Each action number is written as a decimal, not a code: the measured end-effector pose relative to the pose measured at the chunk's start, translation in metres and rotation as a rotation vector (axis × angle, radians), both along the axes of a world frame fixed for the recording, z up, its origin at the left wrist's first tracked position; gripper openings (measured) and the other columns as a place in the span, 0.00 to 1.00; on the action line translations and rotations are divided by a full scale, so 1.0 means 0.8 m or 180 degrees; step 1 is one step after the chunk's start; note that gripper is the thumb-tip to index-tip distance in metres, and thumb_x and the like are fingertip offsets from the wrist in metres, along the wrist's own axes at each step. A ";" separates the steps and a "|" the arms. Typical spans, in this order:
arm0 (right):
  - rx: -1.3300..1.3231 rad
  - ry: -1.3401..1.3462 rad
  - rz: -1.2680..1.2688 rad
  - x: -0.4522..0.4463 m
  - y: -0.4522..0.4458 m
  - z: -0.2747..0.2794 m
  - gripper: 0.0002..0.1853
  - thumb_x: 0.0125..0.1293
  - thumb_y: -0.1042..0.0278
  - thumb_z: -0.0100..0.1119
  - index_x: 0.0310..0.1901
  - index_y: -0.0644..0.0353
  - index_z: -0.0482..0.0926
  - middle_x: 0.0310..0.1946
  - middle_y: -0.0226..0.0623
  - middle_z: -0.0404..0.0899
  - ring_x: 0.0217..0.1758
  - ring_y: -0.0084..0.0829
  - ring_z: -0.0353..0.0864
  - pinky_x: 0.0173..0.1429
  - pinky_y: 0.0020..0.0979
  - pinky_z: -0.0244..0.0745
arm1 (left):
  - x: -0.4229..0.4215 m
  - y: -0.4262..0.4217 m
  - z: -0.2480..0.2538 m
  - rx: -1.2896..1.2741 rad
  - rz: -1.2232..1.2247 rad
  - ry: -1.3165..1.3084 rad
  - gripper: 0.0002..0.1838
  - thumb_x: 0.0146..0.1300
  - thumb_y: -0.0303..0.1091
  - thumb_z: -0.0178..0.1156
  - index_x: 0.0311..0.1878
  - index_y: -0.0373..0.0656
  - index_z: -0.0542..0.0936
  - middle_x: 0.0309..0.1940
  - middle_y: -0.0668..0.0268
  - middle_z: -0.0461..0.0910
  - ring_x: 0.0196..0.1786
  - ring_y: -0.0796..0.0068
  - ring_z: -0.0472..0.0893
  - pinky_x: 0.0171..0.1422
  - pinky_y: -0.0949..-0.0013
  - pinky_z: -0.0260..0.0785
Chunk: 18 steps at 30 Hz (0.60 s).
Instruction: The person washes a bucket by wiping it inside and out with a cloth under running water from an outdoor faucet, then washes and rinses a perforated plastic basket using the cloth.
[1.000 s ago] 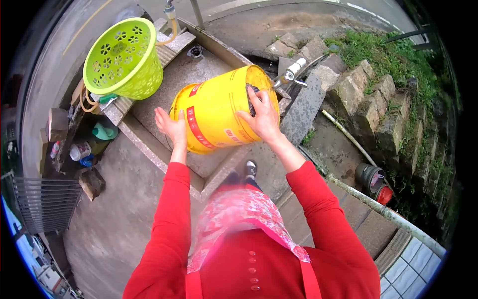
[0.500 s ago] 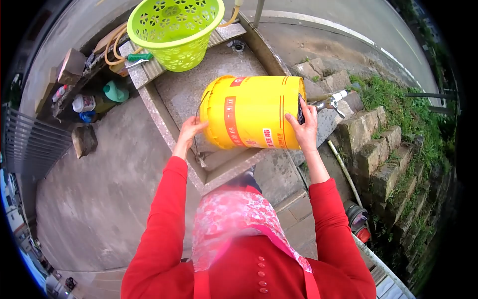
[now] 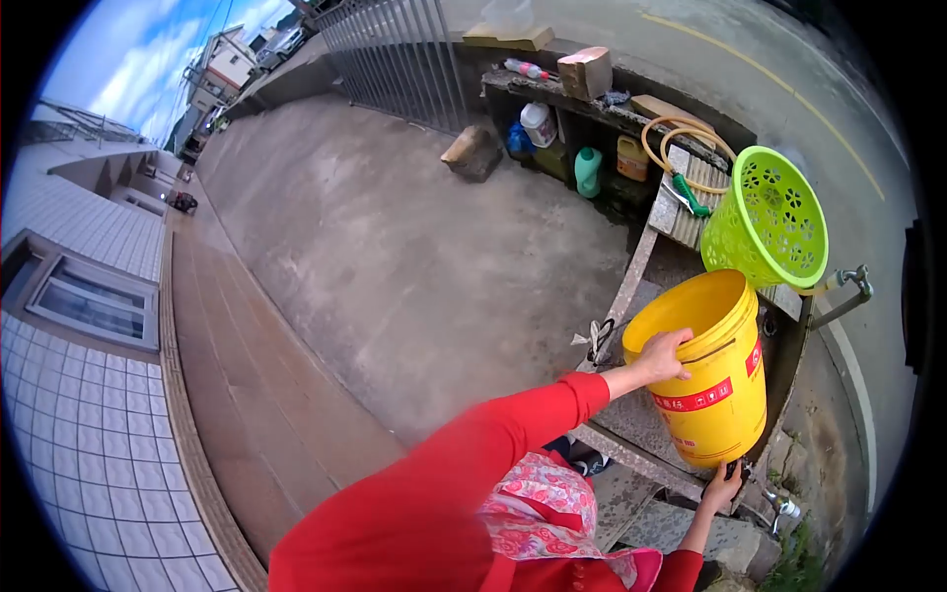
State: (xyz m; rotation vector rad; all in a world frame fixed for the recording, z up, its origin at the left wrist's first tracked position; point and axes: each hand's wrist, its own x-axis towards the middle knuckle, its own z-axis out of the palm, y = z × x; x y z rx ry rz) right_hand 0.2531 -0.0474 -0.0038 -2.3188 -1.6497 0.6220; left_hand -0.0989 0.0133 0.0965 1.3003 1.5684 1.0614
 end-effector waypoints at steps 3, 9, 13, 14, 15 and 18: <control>0.0366 0.2205 -0.1292 0.017 0.003 -0.067 0.23 0.62 0.65 0.62 0.56 0.66 0.73 0.46 0.41 0.79 0.44 0.31 0.76 0.50 0.32 0.71 | 0.037 -0.011 0.018 0.0281 -0.0073 0.0582 0.23 0.39 0.30 0.69 0.41 0.43 0.72 0.39 0.57 0.79 0.47 0.50 0.76 0.46 0.55 0.68; -0.0601 0.4051 -0.2754 0.036 -0.004 -0.075 0.18 0.66 0.56 0.52 0.50 0.59 0.77 0.45 0.36 0.80 0.47 0.37 0.79 0.51 0.39 0.75 | 0.097 -0.028 -0.013 0.1198 -0.0782 0.1528 0.13 0.40 0.26 0.58 0.34 0.45 0.73 0.29 0.63 0.74 0.41 0.58 0.75 0.43 0.57 0.63; -0.0486 0.4625 -0.2764 0.031 -0.029 -0.059 0.12 0.67 0.56 0.52 0.42 0.54 0.79 0.31 0.31 0.82 0.30 0.33 0.81 0.33 0.38 0.78 | 0.117 -0.027 -0.035 0.1748 -0.1588 0.2170 0.09 0.44 0.28 0.56 0.32 0.49 0.73 0.29 0.69 0.73 0.40 0.67 0.75 0.47 0.63 0.59; -0.0461 0.4498 -0.2777 0.055 -0.041 -0.083 0.12 0.66 0.56 0.53 0.40 0.54 0.79 0.28 0.32 0.80 0.27 0.34 0.79 0.29 0.37 0.77 | 0.122 -0.027 -0.038 0.1831 -0.1745 0.2033 0.09 0.44 0.29 0.57 0.31 0.49 0.72 0.28 0.69 0.73 0.39 0.67 0.75 0.46 0.63 0.59; -0.0437 0.4447 -0.2794 0.045 -0.047 -0.046 0.10 0.66 0.58 0.54 0.37 0.55 0.78 0.25 0.32 0.78 0.23 0.34 0.78 0.26 0.37 0.76 | 0.129 -0.025 -0.052 0.2026 -0.1970 0.2151 0.08 0.44 0.30 0.56 0.31 0.49 0.72 0.27 0.69 0.72 0.38 0.68 0.74 0.45 0.63 0.60; 0.0345 0.4370 -0.3573 0.074 -0.071 -0.087 0.12 0.65 0.68 0.55 0.48 0.63 0.76 0.36 0.34 0.80 0.34 0.29 0.78 0.37 0.34 0.76 | 0.156 -0.025 -0.042 0.2303 -0.2436 0.2074 0.05 0.45 0.31 0.55 0.28 0.47 0.72 0.25 0.68 0.70 0.34 0.68 0.72 0.40 0.66 0.61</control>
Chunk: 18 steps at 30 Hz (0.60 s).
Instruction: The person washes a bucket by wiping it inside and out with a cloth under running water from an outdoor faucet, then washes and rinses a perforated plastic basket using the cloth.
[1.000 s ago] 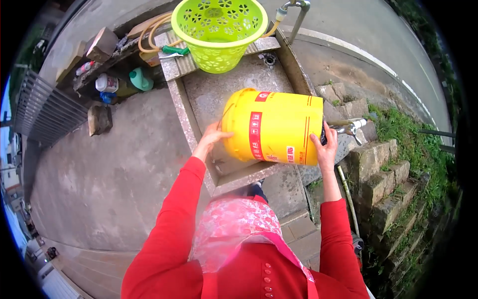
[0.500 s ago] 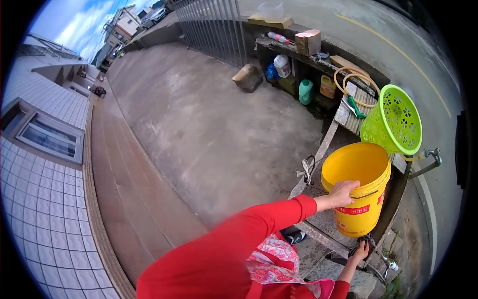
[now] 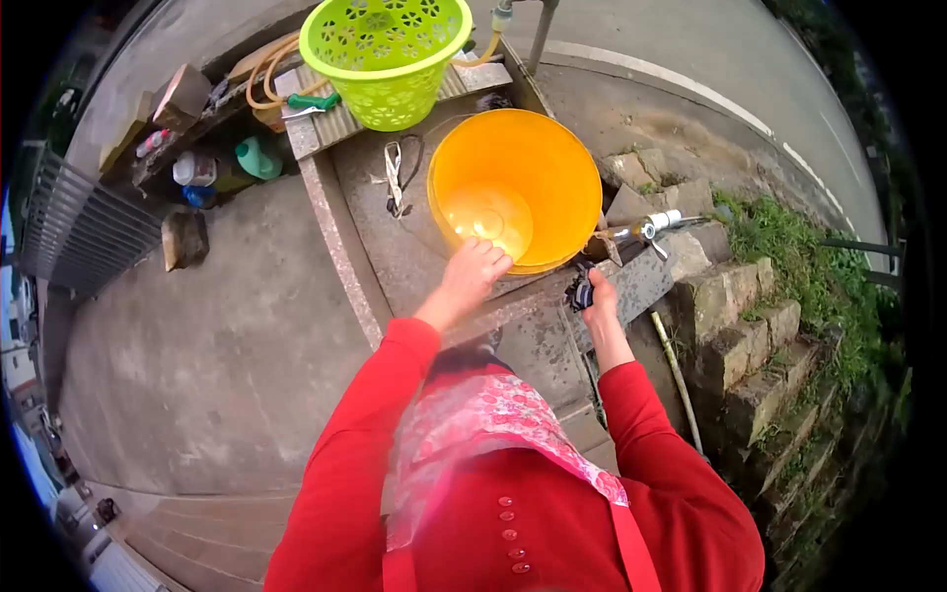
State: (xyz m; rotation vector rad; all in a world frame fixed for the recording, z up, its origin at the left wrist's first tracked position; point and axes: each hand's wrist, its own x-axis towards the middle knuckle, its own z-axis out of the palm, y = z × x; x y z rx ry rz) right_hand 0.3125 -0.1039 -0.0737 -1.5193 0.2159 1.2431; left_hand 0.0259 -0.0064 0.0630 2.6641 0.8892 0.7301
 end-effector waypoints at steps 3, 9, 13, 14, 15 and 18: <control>-0.0077 -0.0194 -0.0191 0.027 -0.013 -0.006 0.20 0.65 0.67 0.57 0.58 0.62 0.71 0.47 0.35 0.77 0.46 0.28 0.77 0.47 0.33 0.74 | 0.031 -0.012 -0.023 -0.0133 -0.0322 0.0125 0.07 0.46 0.29 0.54 0.31 0.46 0.72 0.29 0.67 0.71 0.38 0.67 0.72 0.44 0.65 0.62; -0.0113 -0.0339 -0.0570 0.033 -0.021 0.069 0.21 0.67 0.69 0.53 0.61 0.61 0.68 0.50 0.37 0.75 0.47 0.31 0.77 0.50 0.35 0.74 | 0.068 -0.055 -0.034 -0.0484 -0.0182 0.0543 0.18 0.45 0.28 0.61 0.43 0.44 0.74 0.43 0.64 0.75 0.52 0.66 0.72 0.57 0.58 0.58; -0.0064 -0.0280 -0.0415 0.036 -0.035 0.041 0.20 0.65 0.75 0.52 0.60 0.63 0.68 0.47 0.36 0.77 0.46 0.29 0.77 0.48 0.33 0.75 | 0.075 -0.047 0.010 -0.1027 -0.0259 -0.0274 0.22 0.45 0.28 0.66 0.47 0.41 0.75 0.45 0.61 0.75 0.52 0.62 0.72 0.58 0.57 0.61; -0.0127 -0.0516 -0.0220 0.035 -0.037 0.032 0.19 0.65 0.76 0.51 0.58 0.63 0.70 0.45 0.35 0.77 0.44 0.28 0.77 0.47 0.31 0.73 | 0.084 -0.045 0.006 -0.1239 -0.0148 -0.0572 0.20 0.47 0.28 0.65 0.46 0.41 0.76 0.43 0.61 0.76 0.49 0.62 0.74 0.55 0.58 0.63; -0.0092 -0.0596 -0.0225 0.033 -0.033 0.032 0.19 0.65 0.76 0.51 0.58 0.63 0.70 0.45 0.35 0.77 0.43 0.27 0.77 0.47 0.29 0.73 | 0.094 -0.040 -0.001 -0.1451 -0.0025 -0.0866 0.18 0.48 0.27 0.65 0.46 0.40 0.76 0.41 0.61 0.77 0.47 0.63 0.75 0.52 0.59 0.66; -0.0010 -0.1162 0.0041 0.021 -0.008 0.030 0.19 0.63 0.74 0.54 0.56 0.62 0.72 0.46 0.37 0.77 0.48 0.30 0.76 0.53 0.30 0.71 | 0.135 -0.019 0.003 -0.3507 0.0760 -0.1615 0.07 0.61 0.33 0.59 0.39 0.40 0.78 0.32 0.63 0.78 0.32 0.70 0.78 0.37 0.69 0.71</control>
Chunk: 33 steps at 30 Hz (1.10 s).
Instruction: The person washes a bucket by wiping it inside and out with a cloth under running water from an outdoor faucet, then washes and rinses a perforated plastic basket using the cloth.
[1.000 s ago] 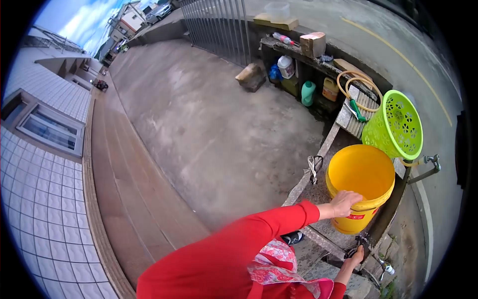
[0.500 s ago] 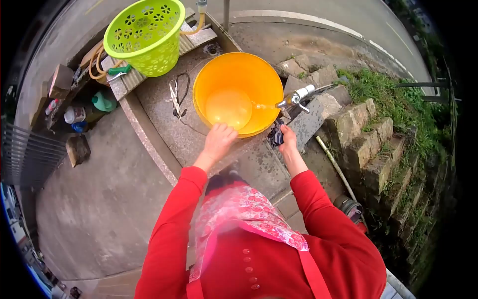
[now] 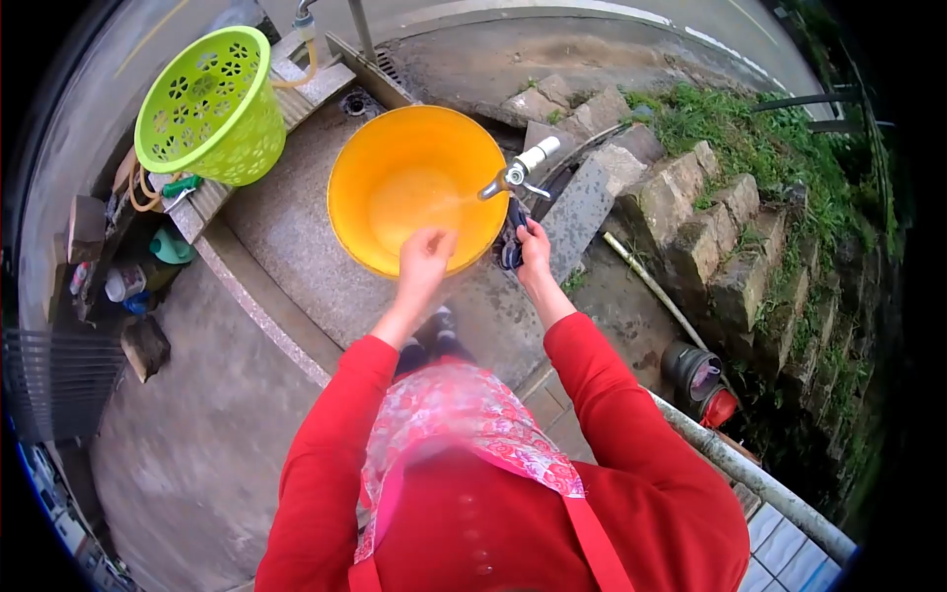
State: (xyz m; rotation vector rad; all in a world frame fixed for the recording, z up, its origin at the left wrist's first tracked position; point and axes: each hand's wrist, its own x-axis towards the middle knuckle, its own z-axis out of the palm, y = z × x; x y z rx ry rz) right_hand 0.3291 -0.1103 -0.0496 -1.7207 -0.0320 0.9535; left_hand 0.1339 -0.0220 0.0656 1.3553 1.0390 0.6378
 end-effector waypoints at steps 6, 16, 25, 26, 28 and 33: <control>-0.1375 -0.2601 0.2894 -0.029 0.020 0.002 0.30 0.50 0.59 0.65 0.57 0.57 0.73 0.58 0.45 0.71 0.61 0.42 0.70 0.62 0.37 0.66 | 0.078 0.049 -0.014 -0.2834 0.0797 -0.0947 0.14 0.67 0.44 0.54 0.32 0.44 0.74 0.25 0.67 0.74 0.25 0.72 0.73 0.32 0.68 0.69; -0.0679 -0.2679 0.3307 -0.027 -0.004 -0.039 0.07 0.50 0.73 0.59 0.32 0.65 0.78 0.39 0.46 0.74 0.46 0.46 0.76 0.51 0.41 0.74 | 0.147 0.089 -0.097 -0.4001 0.1313 -0.2335 0.19 0.71 0.48 0.41 0.24 0.54 0.69 0.13 0.77 0.60 0.12 0.80 0.57 0.15 0.74 0.45; -0.1527 -0.2419 0.3385 -0.022 -0.001 0.018 0.36 0.46 0.46 0.70 0.53 0.59 0.74 0.57 0.41 0.66 0.60 0.46 0.66 0.60 0.45 0.67 | 0.142 0.070 -0.117 -0.3258 0.0535 -0.1934 0.15 0.65 0.51 0.54 0.33 0.50 0.72 0.16 0.75 0.67 0.15 0.79 0.64 0.18 0.76 0.56; -0.1558 -0.2494 0.3265 -0.024 0.001 0.020 0.37 0.45 0.46 0.70 0.55 0.58 0.73 0.59 0.43 0.64 0.62 0.48 0.64 0.60 0.48 0.66 | 0.140 0.071 -0.110 -0.3154 0.0440 -0.1809 0.15 0.66 0.51 0.53 0.33 0.50 0.71 0.15 0.75 0.65 0.14 0.79 0.63 0.18 0.76 0.54; -0.1629 -0.2616 0.3033 -0.037 0.000 0.042 0.40 0.44 0.45 0.69 0.59 0.54 0.70 0.63 0.46 0.60 0.66 0.51 0.59 0.61 0.54 0.64 | 0.133 0.070 -0.095 -0.2964 0.0265 -0.1540 0.15 0.67 0.51 0.51 0.32 0.51 0.70 0.14 0.76 0.62 0.13 0.80 0.60 0.16 0.76 0.51; -0.2113 -0.3064 0.3770 -0.052 0.009 0.048 0.33 0.48 0.52 0.65 0.59 0.50 0.73 0.63 0.39 0.61 0.70 0.48 0.53 0.66 0.58 0.53 | 0.123 0.066 -0.105 -0.1427 0.0186 -0.0849 0.08 0.66 0.40 0.54 0.34 0.47 0.72 0.18 0.76 0.66 0.15 0.85 0.62 0.16 0.77 0.55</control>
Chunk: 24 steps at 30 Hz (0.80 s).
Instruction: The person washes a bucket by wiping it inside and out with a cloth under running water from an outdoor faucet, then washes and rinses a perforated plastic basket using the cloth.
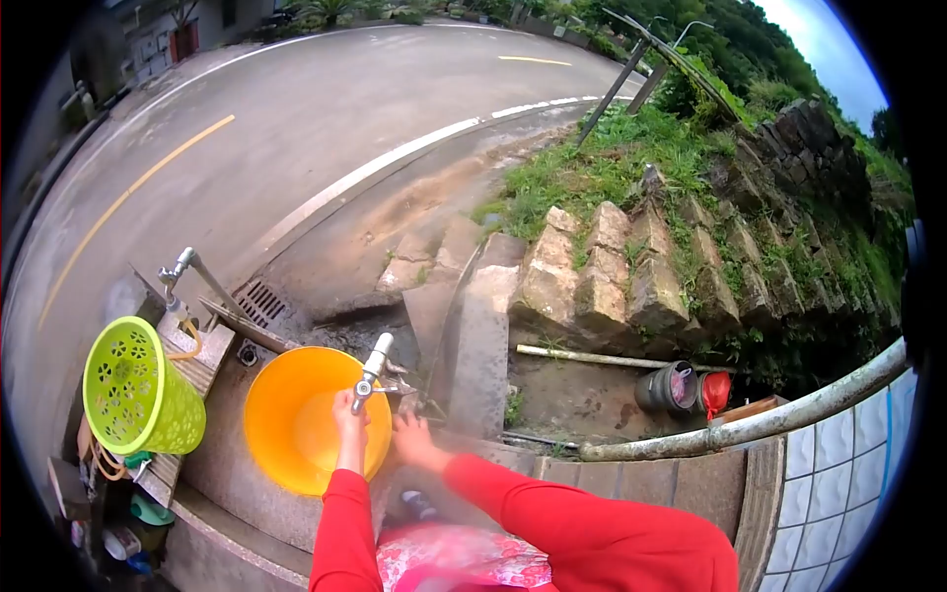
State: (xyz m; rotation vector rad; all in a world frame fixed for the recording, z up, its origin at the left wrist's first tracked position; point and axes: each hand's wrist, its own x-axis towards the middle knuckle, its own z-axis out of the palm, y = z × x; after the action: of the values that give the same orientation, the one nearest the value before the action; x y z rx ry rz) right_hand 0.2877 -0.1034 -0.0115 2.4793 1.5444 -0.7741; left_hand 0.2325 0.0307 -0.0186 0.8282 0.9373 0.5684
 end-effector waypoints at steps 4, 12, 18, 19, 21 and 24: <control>0.0637 -0.0288 0.0010 -0.001 -0.001 -0.030 0.18 0.52 0.71 0.54 0.47 0.53 0.80 0.52 0.33 0.73 0.65 0.40 0.61 0.59 0.52 0.59 | -0.013 0.003 0.037 0.0358 -0.0409 0.0483 0.05 0.60 0.34 0.59 0.38 0.47 0.75 0.21 0.74 0.72 0.22 0.82 0.71 0.26 0.77 0.64; 0.0421 0.0393 -0.0173 0.010 -0.014 -0.023 0.15 0.53 0.70 0.54 0.45 0.53 0.76 0.47 0.32 0.72 0.55 0.37 0.69 0.51 0.46 0.71 | -0.011 0.006 0.020 -0.0974 -0.0095 -0.0260 0.13 0.67 0.45 0.53 0.33 0.46 0.73 0.14 0.75 0.65 0.14 0.84 0.61 0.18 0.77 0.53; 0.1088 0.0452 -0.0516 -0.004 -0.017 -0.032 0.17 0.49 0.72 0.59 0.44 0.54 0.78 0.48 0.34 0.73 0.55 0.39 0.69 0.53 0.41 0.71 | -0.002 0.000 0.004 -0.1162 0.0170 -0.0535 0.04 0.65 0.33 0.49 0.33 0.49 0.71 0.19 0.74 0.68 0.16 0.84 0.64 0.17 0.77 0.53; 0.1495 0.0535 -0.0938 -0.003 -0.019 -0.034 0.14 0.50 0.72 0.60 0.42 0.56 0.79 0.45 0.35 0.75 0.52 0.40 0.71 0.52 0.40 0.72 | -0.003 -0.001 -0.005 -0.1069 0.0144 -0.0445 0.04 0.65 0.34 0.50 0.34 0.49 0.72 0.20 0.73 0.69 0.18 0.83 0.65 0.19 0.77 0.55; 0.2313 0.0686 -0.1767 0.004 -0.021 -0.033 0.10 0.52 0.71 0.60 0.38 0.59 0.80 0.40 0.35 0.78 0.46 0.42 0.76 0.48 0.37 0.74 | -0.007 0.000 -0.017 -0.0874 0.0107 -0.0277 0.04 0.65 0.34 0.50 0.35 0.48 0.73 0.23 0.71 0.73 0.21 0.81 0.69 0.22 0.77 0.59; 0.2417 0.3173 -0.2434 -0.004 -0.026 0.041 0.08 0.62 0.66 0.58 0.35 0.62 0.80 0.32 0.32 0.81 0.31 0.31 0.80 0.37 0.29 0.76 | -0.021 0.007 -0.026 -0.1294 0.0078 -0.0635 0.07 0.66 0.39 0.52 0.39 0.46 0.74 0.28 0.67 0.77 0.28 0.75 0.74 0.31 0.72 0.68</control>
State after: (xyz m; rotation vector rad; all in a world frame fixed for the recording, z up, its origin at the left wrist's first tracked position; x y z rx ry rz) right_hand 0.2847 -0.1239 0.0214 3.6123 1.0924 -2.1267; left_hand 0.2154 0.0361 -0.0396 0.3880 0.8420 0.4511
